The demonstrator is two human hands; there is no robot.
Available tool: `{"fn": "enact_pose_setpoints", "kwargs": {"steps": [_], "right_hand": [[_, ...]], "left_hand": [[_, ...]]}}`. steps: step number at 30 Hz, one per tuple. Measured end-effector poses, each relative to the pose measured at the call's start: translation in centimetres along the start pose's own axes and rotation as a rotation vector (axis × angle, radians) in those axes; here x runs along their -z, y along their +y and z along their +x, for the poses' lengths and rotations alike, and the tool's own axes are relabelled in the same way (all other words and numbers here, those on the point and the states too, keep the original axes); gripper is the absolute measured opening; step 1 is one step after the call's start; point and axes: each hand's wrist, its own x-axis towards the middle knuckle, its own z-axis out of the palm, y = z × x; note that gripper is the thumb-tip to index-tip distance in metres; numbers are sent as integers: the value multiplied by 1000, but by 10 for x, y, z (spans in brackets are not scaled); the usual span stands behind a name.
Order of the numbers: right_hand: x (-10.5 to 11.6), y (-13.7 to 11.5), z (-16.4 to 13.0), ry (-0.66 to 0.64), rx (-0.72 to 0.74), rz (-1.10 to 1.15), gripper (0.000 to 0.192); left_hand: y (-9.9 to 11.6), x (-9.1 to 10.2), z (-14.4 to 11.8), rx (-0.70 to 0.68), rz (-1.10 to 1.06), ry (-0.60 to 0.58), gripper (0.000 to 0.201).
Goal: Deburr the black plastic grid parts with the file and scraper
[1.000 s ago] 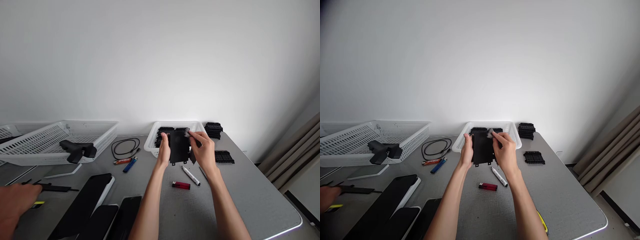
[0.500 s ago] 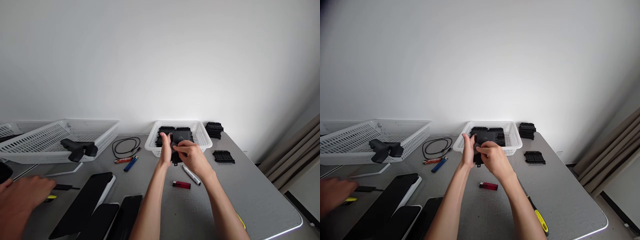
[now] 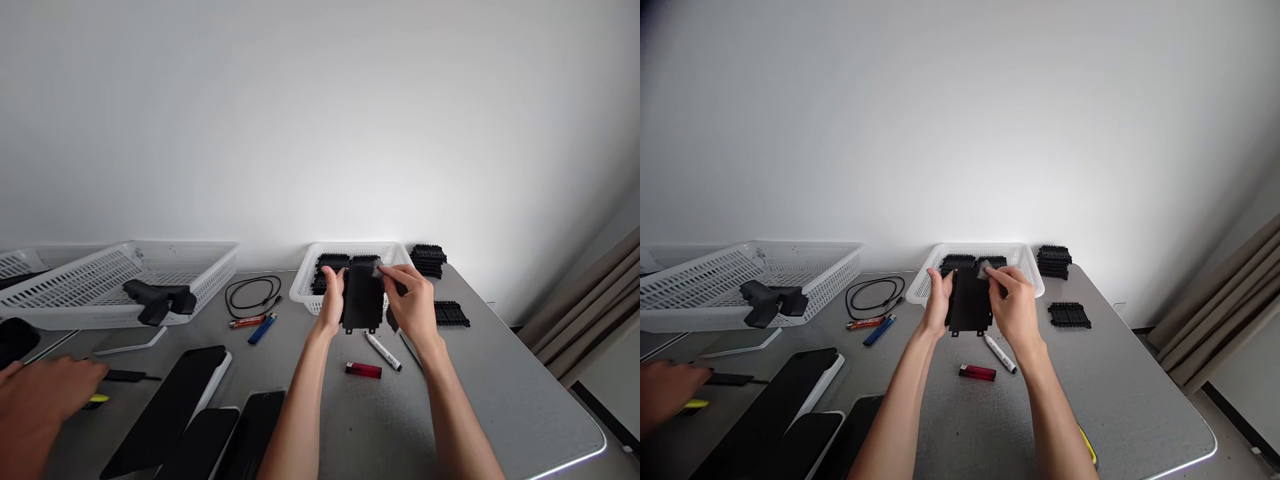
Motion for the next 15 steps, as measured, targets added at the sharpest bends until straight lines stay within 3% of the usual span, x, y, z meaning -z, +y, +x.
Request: {"fn": "enact_pose_setpoints", "kwargs": {"steps": [3,9,15], "right_hand": [[-10,6,2,24,-14,-5,30],[-21,3,-1,-93,89,34,32],[-24,-4,-4,-410,145,-32,40]], "left_hand": [[-1,-4,-5,121,40,-86,86],[9,-9,-13,-39,67,-266,79],[10,-4,-2,107,-99,-39,87]]}}
